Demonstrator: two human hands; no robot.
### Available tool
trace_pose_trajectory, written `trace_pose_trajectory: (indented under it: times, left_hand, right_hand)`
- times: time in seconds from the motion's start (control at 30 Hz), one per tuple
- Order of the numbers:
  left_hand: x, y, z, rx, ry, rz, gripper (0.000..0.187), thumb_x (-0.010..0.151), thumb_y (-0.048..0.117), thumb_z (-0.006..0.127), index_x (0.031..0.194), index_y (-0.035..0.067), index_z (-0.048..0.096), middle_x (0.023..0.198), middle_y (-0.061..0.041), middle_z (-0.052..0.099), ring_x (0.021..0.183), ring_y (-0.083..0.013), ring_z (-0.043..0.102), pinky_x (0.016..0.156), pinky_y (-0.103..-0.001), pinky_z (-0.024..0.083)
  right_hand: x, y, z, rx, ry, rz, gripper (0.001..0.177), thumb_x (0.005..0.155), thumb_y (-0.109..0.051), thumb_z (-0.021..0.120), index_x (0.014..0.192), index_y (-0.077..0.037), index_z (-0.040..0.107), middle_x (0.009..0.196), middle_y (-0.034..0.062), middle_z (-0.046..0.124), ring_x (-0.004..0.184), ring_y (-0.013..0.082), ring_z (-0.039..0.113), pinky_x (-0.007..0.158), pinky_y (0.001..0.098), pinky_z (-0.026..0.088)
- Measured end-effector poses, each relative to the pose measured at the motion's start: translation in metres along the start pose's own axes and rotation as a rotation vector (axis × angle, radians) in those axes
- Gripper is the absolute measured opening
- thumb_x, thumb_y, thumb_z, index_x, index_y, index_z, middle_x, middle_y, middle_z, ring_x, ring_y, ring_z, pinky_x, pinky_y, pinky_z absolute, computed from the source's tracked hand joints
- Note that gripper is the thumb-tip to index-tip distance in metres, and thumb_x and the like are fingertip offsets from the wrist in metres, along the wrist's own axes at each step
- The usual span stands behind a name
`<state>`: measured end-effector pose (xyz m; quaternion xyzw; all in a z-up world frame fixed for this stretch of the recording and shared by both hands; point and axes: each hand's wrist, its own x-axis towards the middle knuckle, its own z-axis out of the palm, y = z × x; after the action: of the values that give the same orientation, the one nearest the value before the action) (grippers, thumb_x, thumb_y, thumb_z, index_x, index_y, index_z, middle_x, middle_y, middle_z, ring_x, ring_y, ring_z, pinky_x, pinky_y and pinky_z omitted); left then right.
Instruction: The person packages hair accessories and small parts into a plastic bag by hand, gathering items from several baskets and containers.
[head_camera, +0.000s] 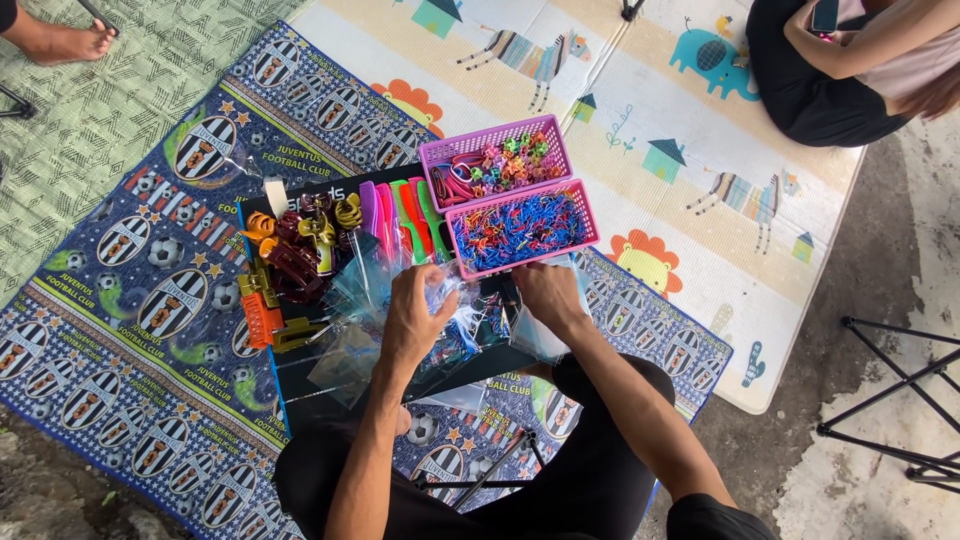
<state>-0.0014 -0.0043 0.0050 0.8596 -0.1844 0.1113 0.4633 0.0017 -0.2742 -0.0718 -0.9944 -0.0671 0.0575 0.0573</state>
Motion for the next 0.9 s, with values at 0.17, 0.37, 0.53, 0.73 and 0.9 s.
trace_pose_trajectory:
  times: [0.17,0.37,0.53,0.73,0.9]
  left_hand:
    - [0.000,-0.004,0.000,0.036,0.012,0.014,0.037,0.088,0.022,0.078,0.116,0.007,0.059,0.096,-0.010,0.065,0.094,-0.0279,0.069,0.095,-0.042,0.052]
    - [0.000,-0.001,-0.002,0.026,-0.003,0.017,0.037,0.087,0.021,0.078,0.116,0.006,0.059,0.095,-0.010,0.065,0.093,-0.0268,0.069,0.095,-0.042,0.052]
    - [-0.001,-0.002,-0.002,0.031,0.010,0.026,0.038,0.087,0.021,0.079,0.116,0.006,0.059,0.095,-0.010,0.065,0.093,-0.0266,0.069,0.095,-0.042,0.052]
    - [-0.001,-0.004,-0.003,0.057,0.020,0.046,0.036,0.088,0.022,0.079,0.114,0.007,0.060,0.093,-0.007,0.064,0.092,-0.0238,0.068,0.096,-0.040,0.052]
    - [-0.001,-0.003,-0.006,0.054,0.019,0.025,0.036,0.087,0.021,0.079,0.114,0.007,0.060,0.093,-0.008,0.065,0.091,-0.0243,0.069,0.096,-0.041,0.052]
  right_hand:
    - [-0.005,-0.010,-0.007,-0.002,0.029,-0.025,0.020,0.097,-0.034,0.053,0.095,-0.026,0.072,0.079,0.0015,0.073,0.064,0.0357,0.073,0.062,0.0483,0.060]
    - [-0.005,-0.021,-0.007,-0.108,0.022,0.053,0.010,0.090,-0.024,0.060,0.095,-0.020,0.067,0.079,0.0012,0.074,0.065,0.0333,0.075,0.059,0.0483,0.060]
    - [-0.004,-0.018,0.005,-0.130,0.045,0.060,0.008,0.089,-0.022,0.059,0.090,-0.019,0.066,0.078,0.0018,0.074,0.063,0.0337,0.074,0.057,0.0488,0.059]
    - [-0.011,-0.024,0.002,0.006,0.074,-0.054,0.011,0.082,-0.023,0.058,0.088,-0.016,0.063,0.075,0.0064,0.073,0.060,0.0376,0.073,0.053,0.0515,0.057]
    - [-0.003,-0.047,-0.057,0.220,0.313,-0.219,0.002,0.086,-0.014,0.060,0.088,-0.015,0.061,0.087,0.0048,0.058,0.079,0.0313,0.066,0.050,0.0428,0.059]
